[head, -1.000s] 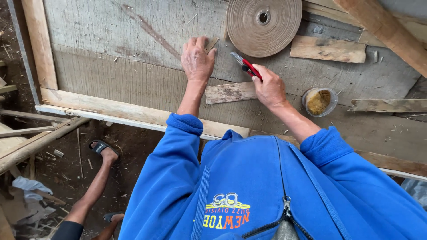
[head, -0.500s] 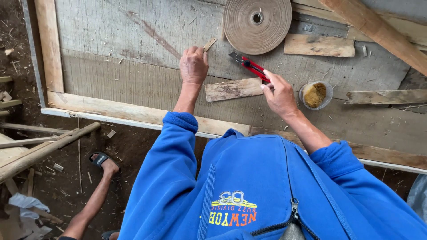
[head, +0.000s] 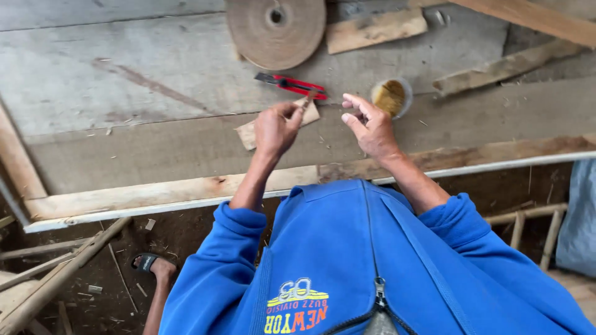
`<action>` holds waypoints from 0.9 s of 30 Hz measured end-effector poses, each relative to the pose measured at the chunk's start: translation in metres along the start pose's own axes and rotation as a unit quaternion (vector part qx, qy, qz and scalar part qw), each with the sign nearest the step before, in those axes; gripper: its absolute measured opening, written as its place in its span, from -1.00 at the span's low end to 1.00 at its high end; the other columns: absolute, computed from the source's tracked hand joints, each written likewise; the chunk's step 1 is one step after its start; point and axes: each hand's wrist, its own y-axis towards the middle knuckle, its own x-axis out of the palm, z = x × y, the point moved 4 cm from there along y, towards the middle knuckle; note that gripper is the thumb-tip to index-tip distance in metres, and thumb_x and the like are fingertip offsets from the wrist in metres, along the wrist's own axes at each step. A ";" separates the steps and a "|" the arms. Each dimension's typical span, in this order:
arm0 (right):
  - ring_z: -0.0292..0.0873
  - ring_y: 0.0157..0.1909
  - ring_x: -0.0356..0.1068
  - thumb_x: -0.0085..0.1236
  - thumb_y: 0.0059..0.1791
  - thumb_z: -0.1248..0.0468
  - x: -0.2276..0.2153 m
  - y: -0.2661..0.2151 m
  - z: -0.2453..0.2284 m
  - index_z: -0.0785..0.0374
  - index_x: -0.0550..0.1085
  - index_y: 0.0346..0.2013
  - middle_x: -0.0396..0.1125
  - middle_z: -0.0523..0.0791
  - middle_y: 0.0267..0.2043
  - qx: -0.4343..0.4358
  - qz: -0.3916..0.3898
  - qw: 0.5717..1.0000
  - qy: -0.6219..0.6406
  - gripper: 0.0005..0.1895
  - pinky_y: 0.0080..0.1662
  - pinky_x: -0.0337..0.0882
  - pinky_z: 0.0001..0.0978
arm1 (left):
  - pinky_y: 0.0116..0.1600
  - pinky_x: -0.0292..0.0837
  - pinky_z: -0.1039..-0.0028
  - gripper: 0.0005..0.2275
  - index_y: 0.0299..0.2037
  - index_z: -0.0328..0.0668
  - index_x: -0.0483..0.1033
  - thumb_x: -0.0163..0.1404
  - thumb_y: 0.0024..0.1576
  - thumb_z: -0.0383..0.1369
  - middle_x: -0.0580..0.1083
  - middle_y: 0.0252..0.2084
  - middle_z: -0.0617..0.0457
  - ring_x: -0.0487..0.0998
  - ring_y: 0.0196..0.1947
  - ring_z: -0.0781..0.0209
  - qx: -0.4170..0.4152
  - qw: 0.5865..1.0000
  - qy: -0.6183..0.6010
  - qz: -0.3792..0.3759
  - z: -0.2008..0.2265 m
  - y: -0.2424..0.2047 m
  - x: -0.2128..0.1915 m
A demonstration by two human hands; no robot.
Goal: Applying adhesive to thin wood strips and fitting them onto the edges of a wooden structure.
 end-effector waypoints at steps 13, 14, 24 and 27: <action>-0.14 -0.23 0.55 0.31 -0.02 0.32 -0.119 0.002 0.097 0.01 0.62 0.02 0.56 -0.18 -0.23 0.024 0.010 0.998 -0.063 -0.69 -0.21 0.50 -0.32 | -0.06 0.51 0.08 -0.75 -0.36 0.10 0.70 0.06 -0.01 -0.04 0.63 -0.39 0.02 0.65 -0.15 -0.19 -0.058 0.983 0.013 -0.175 0.124 -0.002 0.147; -0.13 -0.22 0.55 0.33 -0.03 0.32 -0.122 0.006 0.103 0.00 0.63 -0.01 0.55 -0.19 -0.25 -0.005 0.002 0.995 -0.098 -0.70 -0.20 0.51 -0.31 | -0.06 0.51 0.09 -0.76 -0.39 0.14 0.70 0.05 -0.02 -0.03 0.62 -0.40 0.05 0.65 -0.15 -0.16 -0.074 0.983 0.017 -0.167 0.124 0.000 0.158; -0.09 -0.01 0.36 0.11 -0.02 0.34 -0.121 0.006 0.120 -0.09 0.61 -0.06 0.36 -0.18 -0.11 -0.243 -0.040 0.912 -0.329 -0.70 0.07 0.30 -0.12 | -0.05 0.48 0.07 -0.72 -0.44 0.06 0.69 0.05 -0.09 -0.01 0.61 -0.41 -0.04 0.65 -0.12 -0.17 -0.195 0.975 0.008 -0.104 0.163 -0.009 0.168; -0.04 -0.01 0.31 0.11 -0.04 0.33 -0.120 0.001 0.113 -0.04 0.57 -0.01 0.28 -0.13 -0.11 -0.278 -0.040 0.893 -0.352 -0.67 0.11 0.24 -0.07 | -0.04 0.48 0.10 -0.71 -0.43 0.05 0.68 0.07 -0.10 0.01 0.62 -0.41 -0.04 0.66 -0.12 -0.14 -0.203 0.974 0.002 -0.105 0.134 -0.003 0.188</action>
